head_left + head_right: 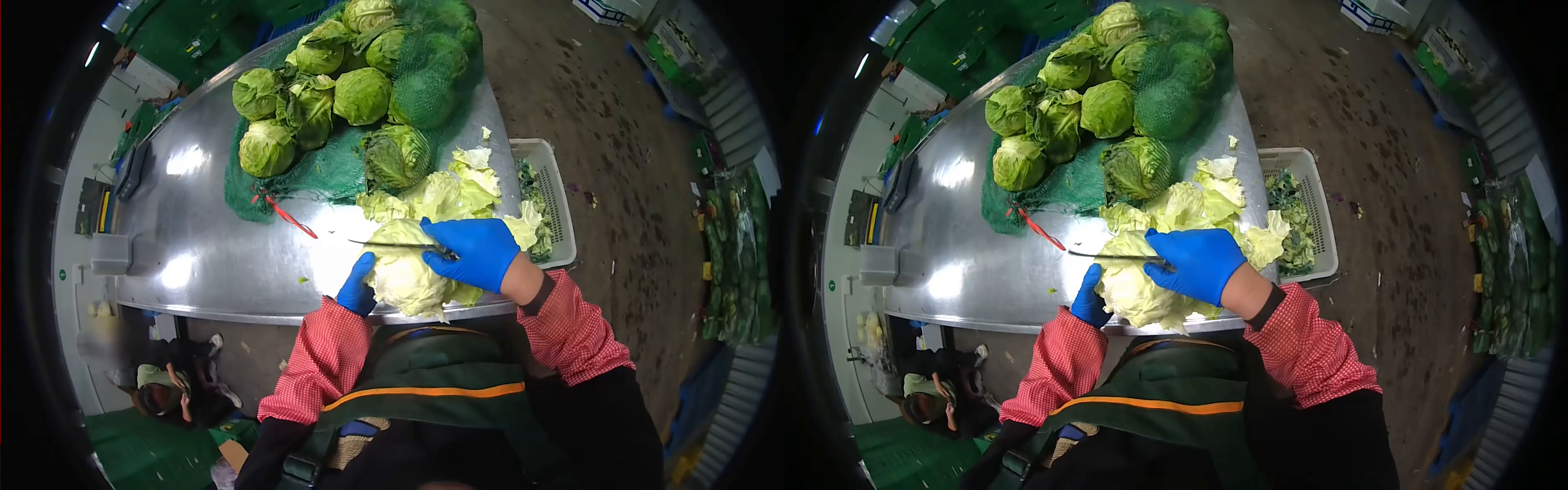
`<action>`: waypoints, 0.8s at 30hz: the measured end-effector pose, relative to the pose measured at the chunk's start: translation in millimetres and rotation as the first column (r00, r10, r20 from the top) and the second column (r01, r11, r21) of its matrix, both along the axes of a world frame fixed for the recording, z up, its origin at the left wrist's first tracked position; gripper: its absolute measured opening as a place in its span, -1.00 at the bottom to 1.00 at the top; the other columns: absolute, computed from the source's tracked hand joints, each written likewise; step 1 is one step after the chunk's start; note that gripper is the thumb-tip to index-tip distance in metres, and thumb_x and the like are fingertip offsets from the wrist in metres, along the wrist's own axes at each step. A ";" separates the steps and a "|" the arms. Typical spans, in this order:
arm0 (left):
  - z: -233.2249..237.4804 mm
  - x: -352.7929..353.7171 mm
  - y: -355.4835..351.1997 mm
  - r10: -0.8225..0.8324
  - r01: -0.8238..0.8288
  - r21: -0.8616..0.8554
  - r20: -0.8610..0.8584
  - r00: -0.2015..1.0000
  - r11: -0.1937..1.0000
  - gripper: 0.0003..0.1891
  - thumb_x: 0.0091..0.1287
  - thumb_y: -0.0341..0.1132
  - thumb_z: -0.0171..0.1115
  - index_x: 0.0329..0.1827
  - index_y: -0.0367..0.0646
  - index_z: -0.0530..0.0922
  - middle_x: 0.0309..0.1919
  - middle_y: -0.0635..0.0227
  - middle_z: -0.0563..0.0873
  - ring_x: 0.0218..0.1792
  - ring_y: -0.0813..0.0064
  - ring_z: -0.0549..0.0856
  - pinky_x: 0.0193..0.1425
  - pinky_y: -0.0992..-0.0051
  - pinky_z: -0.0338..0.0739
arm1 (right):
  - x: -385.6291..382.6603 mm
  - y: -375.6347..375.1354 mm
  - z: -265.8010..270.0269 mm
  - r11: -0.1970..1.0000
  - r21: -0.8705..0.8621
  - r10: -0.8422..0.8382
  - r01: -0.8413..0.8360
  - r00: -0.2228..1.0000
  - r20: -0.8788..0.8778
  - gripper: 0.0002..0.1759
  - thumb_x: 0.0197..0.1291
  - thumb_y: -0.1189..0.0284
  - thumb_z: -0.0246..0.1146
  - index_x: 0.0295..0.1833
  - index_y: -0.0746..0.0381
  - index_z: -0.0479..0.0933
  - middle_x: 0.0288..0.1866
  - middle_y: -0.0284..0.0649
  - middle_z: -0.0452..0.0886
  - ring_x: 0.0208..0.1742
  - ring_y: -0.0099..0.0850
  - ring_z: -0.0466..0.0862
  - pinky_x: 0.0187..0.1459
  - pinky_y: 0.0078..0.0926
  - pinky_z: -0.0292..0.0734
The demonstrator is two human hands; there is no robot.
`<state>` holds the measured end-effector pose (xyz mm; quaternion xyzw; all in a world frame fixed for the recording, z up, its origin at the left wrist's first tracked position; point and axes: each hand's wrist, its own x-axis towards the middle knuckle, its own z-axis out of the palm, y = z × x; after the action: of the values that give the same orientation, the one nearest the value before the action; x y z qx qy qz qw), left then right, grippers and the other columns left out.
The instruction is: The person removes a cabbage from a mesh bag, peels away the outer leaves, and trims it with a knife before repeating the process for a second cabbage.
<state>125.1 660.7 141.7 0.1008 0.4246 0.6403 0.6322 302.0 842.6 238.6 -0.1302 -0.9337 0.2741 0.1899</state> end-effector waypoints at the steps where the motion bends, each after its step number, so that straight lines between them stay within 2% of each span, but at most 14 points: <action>1: 2.7 -1.7 -0.7 -0.016 0.016 0.000 -0.021 1.000 1.000 -0.17 0.34 0.20 0.10 0.52 -0.14 0.13 0.41 0.11 0.36 0.38 0.16 0.42 0.44 0.12 0.33 | 0.1 2.7 -0.8 1.000 0.000 -0.026 0.026 0.999 -0.041 -0.68 0.19 0.16 0.27 -0.06 0.12 0.61 -0.29 -0.20 0.70 -0.31 -0.23 0.71 -0.30 -0.32 0.61; 3: 6.6 -1.3 -3.7 -0.014 0.014 0.004 -0.004 1.000 1.000 -0.16 0.33 0.22 0.10 0.52 -0.13 0.12 0.42 0.11 0.35 0.39 0.15 0.42 0.43 0.09 0.34 | 1.7 13.3 -8.5 0.997 -0.005 -0.072 0.072 0.990 -0.120 -0.78 0.18 0.23 0.28 -0.16 0.12 0.61 -0.31 -0.20 0.69 -0.33 -0.24 0.71 -0.33 -0.32 0.61; 4: 8.3 -1.1 -4.9 0.003 -0.004 0.009 0.030 1.000 1.000 -0.16 0.33 0.23 0.10 0.52 -0.12 0.12 0.42 0.10 0.35 0.39 0.14 0.41 0.43 0.07 0.34 | 0.7 20.5 -18.5 0.982 -0.030 -0.190 0.188 0.969 -0.155 -0.85 0.17 0.27 0.30 -0.28 0.11 0.59 -0.34 -0.22 0.68 -0.36 -0.26 0.70 -0.34 -0.35 0.60; 5: 10.6 -0.4 -6.2 0.020 -0.021 0.014 0.065 0.998 1.000 -0.15 0.32 0.23 0.10 0.53 -0.11 0.12 0.42 0.10 0.35 0.38 0.13 0.41 0.42 0.06 0.35 | 0.9 26.9 -28.7 0.916 -0.272 -0.317 0.294 0.947 -0.045 -0.83 0.18 0.24 0.31 -0.27 0.10 0.60 -0.34 -0.23 0.68 -0.34 -0.25 0.70 -0.30 -0.37 0.60; 7: 17.8 2.3 -1.5 0.042 -0.045 0.028 0.088 0.995 0.999 -0.15 0.32 0.24 0.08 0.53 -0.11 0.12 0.43 0.10 0.34 0.38 0.11 0.41 0.43 0.05 0.33 | 2.4 24.4 -13.9 0.810 -0.510 -0.271 0.290 0.956 0.113 -0.75 0.16 0.15 0.33 -0.16 0.06 0.64 -0.30 -0.22 0.69 -0.28 -0.23 0.71 -0.22 -0.36 0.61; 9: 18.9 3.4 -2.6 0.022 -0.026 0.058 0.062 0.998 0.998 -0.14 0.32 0.25 0.09 0.52 -0.12 0.12 0.43 0.10 0.34 0.38 0.11 0.42 0.44 0.06 0.33 | 2.4 0.3 20.8 0.900 -0.392 -0.105 0.190 0.968 0.229 -0.61 0.14 0.03 0.33 -0.02 0.01 0.65 -0.25 -0.20 0.71 -0.21 -0.22 0.72 -0.15 -0.32 0.61; 10: 19.1 3.7 -4.7 0.015 -0.017 0.045 0.041 0.999 0.999 -0.15 0.32 0.24 0.08 0.52 -0.13 0.12 0.42 0.10 0.35 0.38 0.11 0.42 0.44 0.07 0.33 | 0.1 -6.2 23.0 0.960 -0.262 -0.060 0.103 0.984 0.166 -0.52 0.13 0.00 0.31 0.09 0.00 0.61 -0.21 -0.19 0.71 -0.21 -0.21 0.72 -0.16 -0.31 0.62; 14: 17.0 -4.1 -11.8 -0.020 0.021 0.026 -0.032 0.999 0.999 -0.17 0.35 0.22 0.07 0.51 -0.15 0.15 0.41 0.11 0.37 0.37 0.14 0.44 0.44 0.11 0.33 | -2.8 -3.4 13.5 0.999 -0.042 0.028 -0.027 0.999 0.035 -0.58 0.14 0.08 0.29 0.05 0.06 0.62 -0.23 -0.19 0.72 -0.26 -0.18 0.72 -0.24 -0.28 0.63; 16: 19.0 -4.6 -15.6 -0.063 0.067 0.061 -0.073 0.995 0.996 -0.20 0.37 0.20 0.06 0.51 -0.15 0.16 0.41 0.11 0.38 0.36 0.16 0.45 0.44 0.13 0.34 | -6.5 -7.4 12.2 0.990 0.134 0.019 -0.039 0.989 0.148 -0.59 0.14 0.09 0.29 0.03 0.06 0.63 -0.25 -0.19 0.71 -0.28 -0.16 0.71 -0.27 -0.27 0.62; 17: 20.4 -2.8 -16.9 -0.025 0.027 0.045 -0.053 0.998 0.999 -0.20 0.37 0.20 0.06 0.51 -0.15 0.16 0.40 0.11 0.38 0.36 0.16 0.45 0.44 0.13 0.34 | -8.4 -8.2 11.7 0.973 0.223 0.006 -0.052 0.979 0.203 -0.60 0.13 0.09 0.29 0.02 0.06 0.64 -0.26 -0.20 0.71 -0.28 -0.16 0.71 -0.28 -0.27 0.62; 19: 21.8 3.3 -19.6 0.056 -0.056 0.016 -0.018 0.998 0.998 -0.21 0.37 0.19 0.07 0.51 -0.15 0.17 0.40 0.11 0.39 0.36 0.16 0.46 0.44 0.13 0.33 | -6.1 9.8 -20.9 0.984 -0.001 -0.179 0.180 0.976 0.122 -0.52 0.13 0.05 0.31 0.11 0.06 0.59 -0.27 -0.18 0.70 -0.28 -0.16 0.71 -0.28 -0.26 0.60; 20: 20.8 6.5 -20.5 0.104 -0.104 0.000 -0.006 0.995 0.995 -0.21 0.37 0.25 -0.01 0.51 -0.08 0.18 0.42 0.11 0.36 0.38 0.12 0.42 0.45 0.06 0.30 | -5.0 16.1 -31.4 0.951 -0.121 -0.275 0.286 0.956 0.098 -0.48 0.12 0.03 0.31 0.15 0.06 0.57 -0.27 -0.18 0.70 -0.28 -0.16 0.71 -0.28 -0.26 0.59; 23: 35.1 11.1 -16.3 0.120 -0.172 0.101 0.393 0.912 0.980 -0.22 0.37 0.27 -0.05 0.52 -0.03 0.16 0.44 0.11 0.33 0.41 0.07 0.36 0.46 -0.03 0.24 | 1.3 8.1 -15.2 0.884 -0.257 -0.287 0.392 0.886 0.365 -0.29 0.10 -0.06 0.33 0.32 0.04 0.45 -0.27 -0.13 0.69 -0.23 -0.16 0.70 -0.21 -0.28 0.58; 24: 36.9 13.0 -14.8 0.113 -0.172 0.110 0.407 0.906 0.979 -0.19 0.35 0.33 -0.13 0.53 0.01 0.15 0.45 0.10 0.30 0.43 0.04 0.33 0.47 -0.06 0.20 | 3.9 -2.2 -3.1 0.880 -0.352 -0.192 0.318 0.917 0.349 -0.16 0.08 -0.13 0.34 0.41 0.03 0.34 -0.26 -0.08 0.68 -0.19 -0.16 0.70 -0.12 -0.31 0.57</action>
<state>138.1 645.8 178.6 -0.0178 0.2459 0.7208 0.6478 305.9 840.5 235.4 -0.3301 -0.8496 0.4086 0.0483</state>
